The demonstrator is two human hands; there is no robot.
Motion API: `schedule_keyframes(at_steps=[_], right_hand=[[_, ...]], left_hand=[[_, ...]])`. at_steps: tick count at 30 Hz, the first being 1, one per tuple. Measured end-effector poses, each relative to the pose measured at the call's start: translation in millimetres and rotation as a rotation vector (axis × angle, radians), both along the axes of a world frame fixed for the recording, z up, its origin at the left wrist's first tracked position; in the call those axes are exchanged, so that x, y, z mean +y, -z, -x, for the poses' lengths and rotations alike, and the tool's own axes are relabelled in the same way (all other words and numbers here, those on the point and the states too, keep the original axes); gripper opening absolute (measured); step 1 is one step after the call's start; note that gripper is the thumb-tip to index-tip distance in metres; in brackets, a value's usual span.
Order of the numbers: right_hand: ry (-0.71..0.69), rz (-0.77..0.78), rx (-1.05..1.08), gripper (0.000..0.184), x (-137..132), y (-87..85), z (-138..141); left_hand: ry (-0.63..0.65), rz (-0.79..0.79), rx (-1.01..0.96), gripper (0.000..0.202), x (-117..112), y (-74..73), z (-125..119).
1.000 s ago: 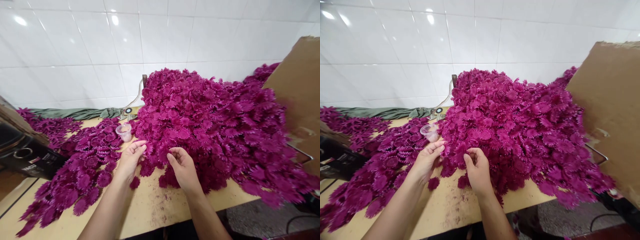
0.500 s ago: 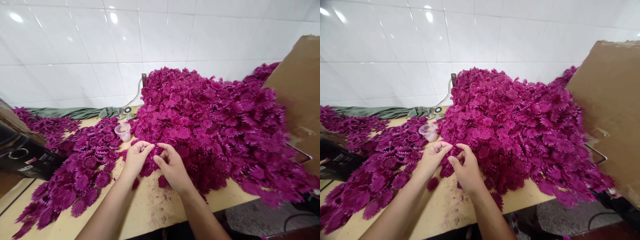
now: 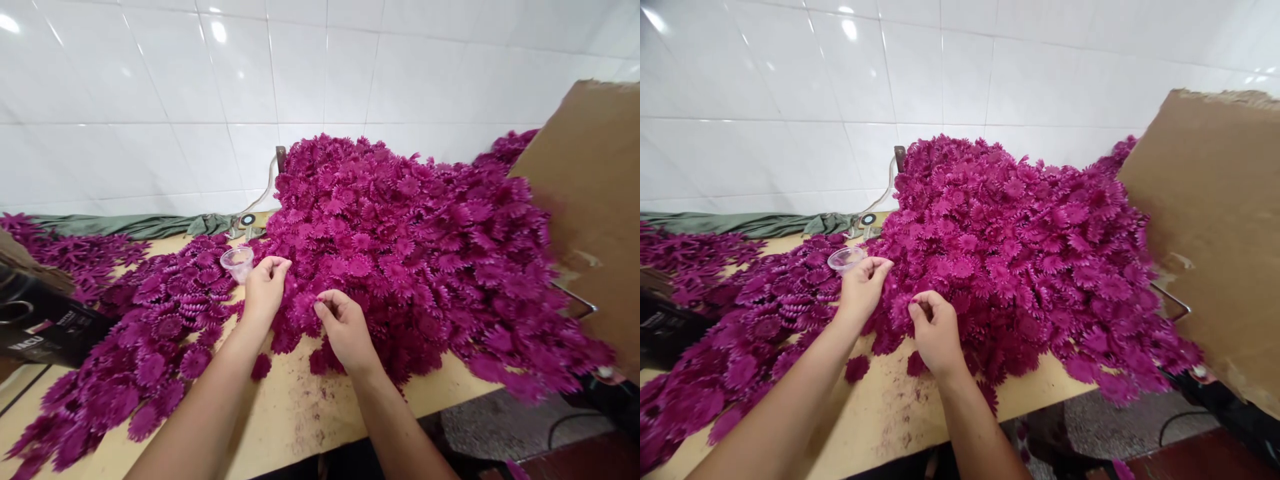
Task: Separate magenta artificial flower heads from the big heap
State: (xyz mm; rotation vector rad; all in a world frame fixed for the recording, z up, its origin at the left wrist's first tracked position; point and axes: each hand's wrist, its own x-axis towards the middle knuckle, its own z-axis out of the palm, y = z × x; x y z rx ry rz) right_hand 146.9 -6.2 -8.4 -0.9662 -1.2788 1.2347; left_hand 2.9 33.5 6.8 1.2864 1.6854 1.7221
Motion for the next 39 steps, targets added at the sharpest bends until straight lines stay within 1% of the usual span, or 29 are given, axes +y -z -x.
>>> schedule_keyframes(at_steps=[3, 5, 7, 9, 12, 14, 16, 17, 18, 22, 25, 27, 30, 32, 34, 37, 39], right_hand=[[0.059, 0.016, 0.039, 0.012, 0.8, 1.9, -5.6], [0.055, 0.034, 0.08, 0.014, 1.8, 2.9, -7.8], [0.014, 0.042, 0.109, 0.018, 3.1, 4.0, -7.8], [-0.019, 0.042, 0.139, 0.02, 4.3, 5.4, -6.3], [-0.014, 0.051, 0.178, 0.018, 5.8, 8.4, -4.6], [0.008, 0.064, 0.182, 0.017, 6.4, 10.2, -4.9], [0.042, 0.085, 0.171, 0.02, 6.6, 11.3, -5.6], [0.054, 0.097, 0.167, 0.021, 6.5, 11.3, -5.8], [0.063, 0.109, 0.166, 0.023, 6.4, 11.0, -5.8], [0.058, 0.158, 0.199, 0.029, 4.6, 7.5, -3.6], [0.041, 0.187, 0.236, 0.034, 2.2, 4.3, -0.4], [0.031, 0.189, 0.261, 0.036, 0.5, 2.2, 1.1], [0.049, 0.146, 0.278, 0.035, -2.2, -0.9, 1.7], [0.048, 0.094, 0.249, 0.032, -4.2, -2.2, 1.8], [-0.008, 0.043, 0.162, 0.027, -6.6, -2.4, 2.9], [-0.101, -0.033, -0.032, 0.02, -9.5, -1.1, 5.6], [-0.113, -0.076, -0.131, 0.018, -10.2, 0.0, 6.3]], left_hand=[[-0.07, -0.005, 0.035, 0.009, 7.6, 0.4, 10.9], [-0.071, -0.003, 0.067, 0.009, 6.5, -1.9, 15.0], [-0.034, -0.038, 0.158, 0.012, -1.4, -4.9, 13.2], [0.013, -0.088, 0.281, 0.015, -15.6, -7.6, 5.6], [0.125, -0.09, 0.403, 0.017, -41.7, -9.3, -9.9], [0.275, -0.049, 0.447, 0.014, -55.8, -8.2, -18.1], [0.414, -0.019, 0.472, 0.021, -63.7, -5.6, -22.6], [0.452, -0.007, 0.476, 0.025, -65.4, -3.9, -23.7], [0.463, 0.006, 0.473, 0.026, -65.9, -2.3, -24.4], [0.449, 0.088, 0.398, 0.014, -63.9, 2.2, -26.8], [0.41, 0.113, 0.332, 0.014, -63.0, 3.8, -28.8], [0.327, 0.129, 0.284, 0.018, -61.5, 3.8, -27.2], [0.176, 0.146, 0.148, 0.022, -58.0, 0.6, -19.8], [0.14, 0.145, 0.056, 0.022, -57.0, -3.3, -15.6], [0.209, 0.163, -0.013, 0.021, -58.4, -7.0, -15.4], [0.386, 0.195, -0.116, 0.014, -62.9, -9.2, -20.5], [0.436, 0.208, -0.178, 0.016, -64.9, -7.8, -22.7]])
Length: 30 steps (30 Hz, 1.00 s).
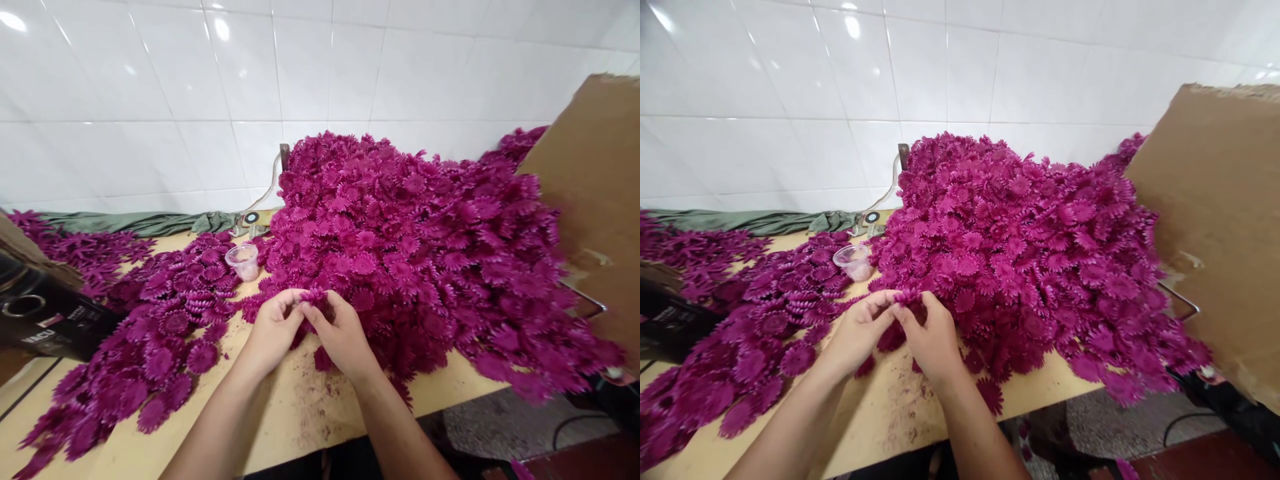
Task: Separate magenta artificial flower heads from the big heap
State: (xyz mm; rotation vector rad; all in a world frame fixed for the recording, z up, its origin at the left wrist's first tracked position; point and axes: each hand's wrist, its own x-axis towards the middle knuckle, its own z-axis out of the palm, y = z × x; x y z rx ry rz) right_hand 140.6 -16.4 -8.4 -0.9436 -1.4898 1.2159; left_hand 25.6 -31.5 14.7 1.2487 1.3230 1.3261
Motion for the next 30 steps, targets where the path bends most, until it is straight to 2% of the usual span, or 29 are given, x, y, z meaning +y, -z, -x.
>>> schedule_keyframes(at_steps=[4, 9, 11, 16, 19, 21, 25, 27, 30], right_hand=[[0.037, -0.048, -0.062, 0.016, 0.8, 2.4, -1.7], [0.189, -0.045, -0.054, 0.022, 2.8, 4.7, -0.3], [0.132, -0.029, -0.031, 0.021, 4.3, 4.0, 0.8], [-0.155, 0.067, 0.146, 0.019, 6.4, -2.9, 0.3], [-0.22, 0.065, 0.174, 0.018, 4.1, -7.3, -0.8], [-0.189, 0.066, 0.197, 0.018, 1.8, -7.6, -2.1], [-0.064, 0.125, 0.311, 0.024, 0.2, -0.6, -8.0], [-0.027, 0.178, 0.361, 0.028, 1.2, 3.8, -10.4], [-0.015, 0.228, 0.368, 0.031, 3.2, 6.8, -9.9]], left_hand=[[-0.072, 0.043, 0.031, 0.024, 0.1, 5.1, 3.0], [-0.147, 0.045, 0.085, 0.036, 3.2, 5.6, 5.3], [-0.143, 0.042, 0.067, 0.039, 4.0, 5.4, 4.5], [-0.029, 0.054, -0.099, 0.045, 0.5, 9.0, 1.6], [-0.001, 0.061, -0.224, 0.049, -1.4, 8.7, -0.1], [-0.054, 0.075, -0.325, 0.047, 1.8, 5.6, 2.6], [-0.294, 0.055, -0.562, 0.04, 20.8, -2.5, 22.2], [-0.334, -0.009, -0.48, 0.032, 31.6, -3.1, 31.6], [-0.35, -0.075, -0.096, 0.025, 39.1, -0.4, 32.8]])
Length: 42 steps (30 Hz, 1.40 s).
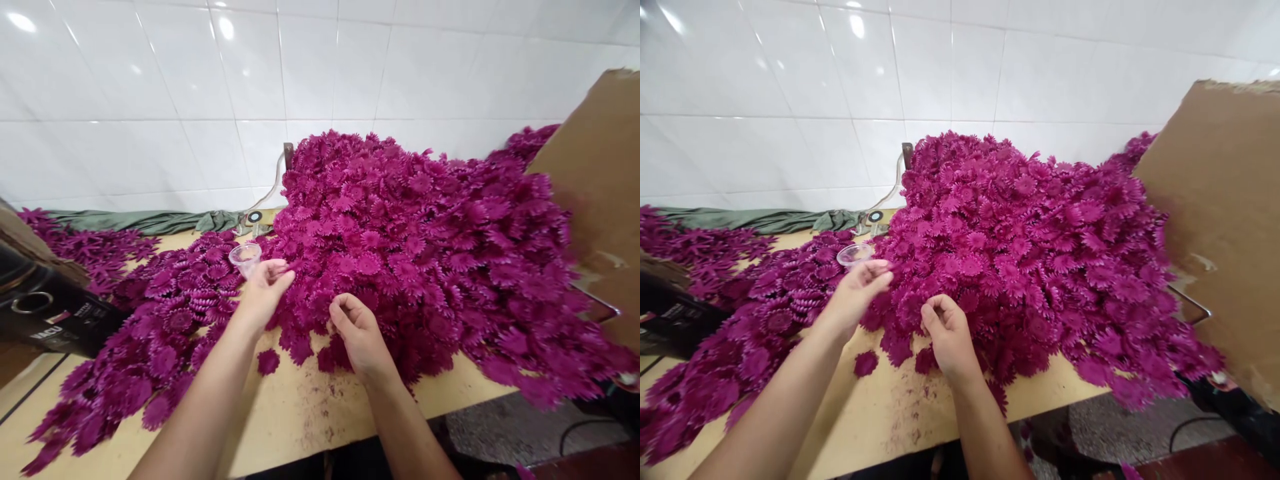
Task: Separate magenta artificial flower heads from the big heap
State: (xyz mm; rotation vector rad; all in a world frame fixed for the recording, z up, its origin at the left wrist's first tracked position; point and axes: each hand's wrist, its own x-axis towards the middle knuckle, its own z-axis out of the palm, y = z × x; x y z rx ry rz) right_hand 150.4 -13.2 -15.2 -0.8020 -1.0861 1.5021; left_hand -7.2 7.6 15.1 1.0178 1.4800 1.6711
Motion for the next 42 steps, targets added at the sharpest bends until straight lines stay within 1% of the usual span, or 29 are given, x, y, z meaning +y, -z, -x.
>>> schedule_keyframes(at_steps=[2, 3, 4, 5, 6, 7, 8, 9, 12, 15, 18, 21, 24, 26, 28, 32, 35, 37, 39, 41, 42], right_hand=[[0.016, 0.005, -0.023, 0.031, 0.9, -0.2, 1.7], [0.029, 0.006, -0.036, 0.031, 1.2, -0.4, 2.3], [0.042, 0.007, -0.05, 0.031, 1.3, -0.5, 2.6], [0.054, 0.006, -0.064, 0.031, 1.3, -0.5, 2.5], [0.061, 0.004, -0.076, 0.031, 1.2, -0.2, 2.1], [0.062, -0.001, -0.085, 0.031, 0.9, 0.2, 1.7], [0.058, -0.007, -0.091, 0.03, 0.4, 0.8, 1.3], [0.049, -0.014, -0.097, 0.03, -0.1, 1.4, 1.0], [0.018, -0.029, -0.112, 0.03, -1.9, 2.5, 1.0], [0.031, -0.04, -0.113, 0.03, -3.1, 2.1, 1.8], [0.015, -0.044, -0.09, 0.028, -4.1, 0.9, 3.9], [-0.021, -0.03, -0.074, 0.028, -4.7, -0.2, 6.3], [-0.01, -0.016, -0.061, 0.027, -4.1, -0.4, 6.3], [0.008, -0.022, -0.066, 0.026, -3.2, 0.0, 4.6], [0.039, -0.038, -0.085, 0.026, -2.7, 0.4, 2.7], [0.068, -0.073, -0.127, 0.025, -4.0, 0.0, 3.5], [0.05, -0.099, -0.143, 0.024, -6.5, -1.6, 8.5], [0.018, -0.117, -0.158, 0.022, -7.6, -2.8, 11.2], [-0.02, -0.131, -0.173, 0.019, -7.7, -3.7, 11.7], [-0.042, -0.133, -0.194, 0.02, -6.7, -4.1, 10.3], [-0.042, -0.13, -0.205, 0.022, -6.1, -4.2, 9.4]], left_hand=[[-0.055, -0.036, 0.257, 0.028, -4.3, 0.2, -7.1], [-0.043, -0.05, 0.346, 0.024, -9.1, -0.7, -11.9], [0.017, -0.044, 0.402, 0.019, -15.0, -2.1, -16.9], [0.115, -0.014, 0.424, 0.016, -21.5, -3.6, -21.8], [0.222, 0.029, 0.416, 0.016, -27.7, -4.7, -26.3], [0.302, 0.066, 0.394, 0.016, -33.1, -5.1, -30.3], [0.349, 0.089, 0.362, 0.014, -37.2, -4.7, -33.6], [0.36, 0.098, 0.329, 0.012, -39.8, -3.5, -36.0], [0.332, 0.089, 0.233, 0.008, -40.2, 2.9, -38.1], [0.348, 0.089, 0.179, 0.011, -37.4, 6.8, -36.3], [0.376, 0.11, 0.134, 0.02, -37.8, 6.1, -35.7], [0.424, 0.144, 0.046, 0.029, -40.3, 3.4, -36.9], [0.476, 0.184, -0.036, 0.028, -41.9, 1.9, -37.4], [0.492, 0.208, -0.042, 0.023, -41.9, 2.4, -36.2], [0.471, 0.219, -0.024, 0.017, -41.1, 3.9, -33.5], [0.35, 0.179, 0.043, 0.012, -39.0, 7.3, -27.3], [0.303, 0.155, 0.102, 0.015, -38.4, 8.7, -25.5], [0.312, 0.163, 0.113, 0.018, -38.8, 8.7, -25.8], [0.329, 0.166, 0.098, 0.016, -40.1, 7.4, -26.3], [0.349, 0.144, 0.063, 0.012, -42.2, 5.2, -26.6], [0.362, 0.129, 0.045, 0.014, -43.3, 4.0, -26.6]])
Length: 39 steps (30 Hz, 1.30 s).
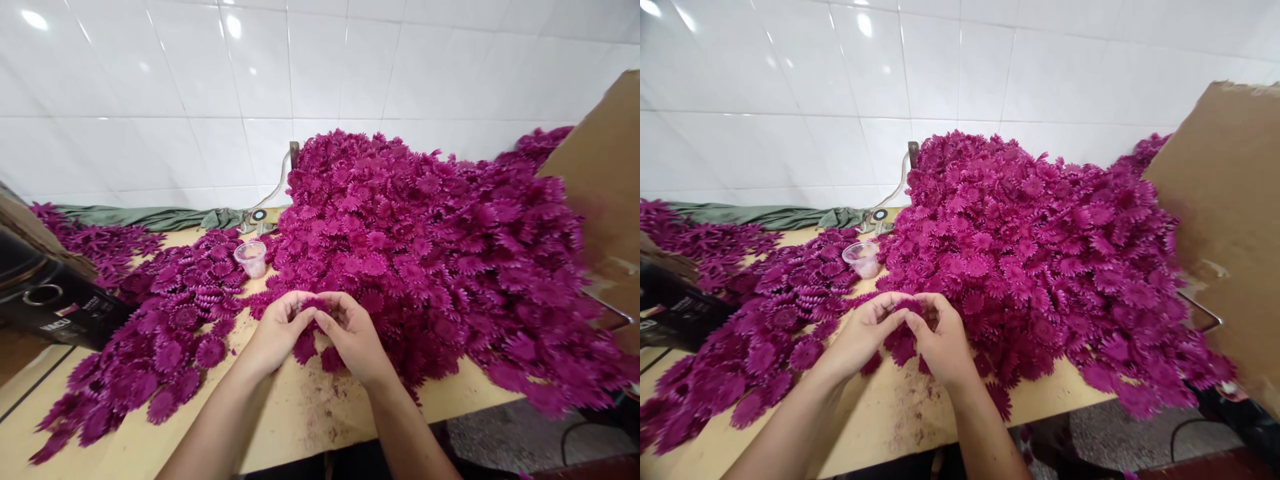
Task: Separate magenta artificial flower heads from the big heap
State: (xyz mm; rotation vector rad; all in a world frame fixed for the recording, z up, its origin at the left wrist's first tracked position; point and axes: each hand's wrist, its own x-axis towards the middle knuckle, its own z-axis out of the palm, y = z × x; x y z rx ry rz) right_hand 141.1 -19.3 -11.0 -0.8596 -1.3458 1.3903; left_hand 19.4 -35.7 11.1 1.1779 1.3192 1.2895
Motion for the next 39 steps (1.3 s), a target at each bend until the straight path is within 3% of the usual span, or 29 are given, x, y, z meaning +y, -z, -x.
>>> schedule_keyframes(at_steps=[7, 14, 16, 19, 21, 26, 32, 34, 39], right_hand=[[0.108, -0.031, -0.021, 0.02, -0.1, 0.7, 0.4], [0.221, -0.217, -0.218, 0.022, -2.9, -1.0, 0.8], [0.149, -0.213, -0.24, 0.022, -2.4, -1.5, 0.8], [-0.069, -0.14, -0.176, 0.011, -0.3, -0.7, 1.3], [-0.121, -0.093, -0.117, 0.008, 0.5, 0.0, 2.0], [-0.004, -0.043, -0.015, 0.015, -3.8, -2.7, 5.5], [0.317, 0.006, 0.144, 0.024, -1.6, -9.3, -5.6], [0.39, 0.039, 0.229, 0.03, -1.8, -10.3, -12.8], [0.245, 0.078, 0.226, 0.034, -16.9, -10.8, -14.7]], left_hand=[[0.091, 0.054, 0.045, 0.015, -2.5, 3.2, 2.8], [-0.095, -0.026, 0.108, 0.037, -0.5, 12.7, 5.5], [-0.093, -0.005, 0.107, 0.041, -0.5, 14.3, 4.6], [-0.045, 0.028, 0.062, 0.044, -2.2, 15.7, 2.6], [-0.039, 0.02, 0.021, 0.047, -4.4, 15.1, 1.1], [-0.022, -0.025, -0.009, 0.046, -11.8, 11.1, -3.3], [-0.263, -0.141, -0.261, 0.042, -23.9, 7.2, 10.1], [-0.291, -0.155, -0.306, 0.039, -28.7, 5.6, 18.2], [-0.172, -0.124, -0.182, 0.026, -28.0, 9.6, 22.1]])
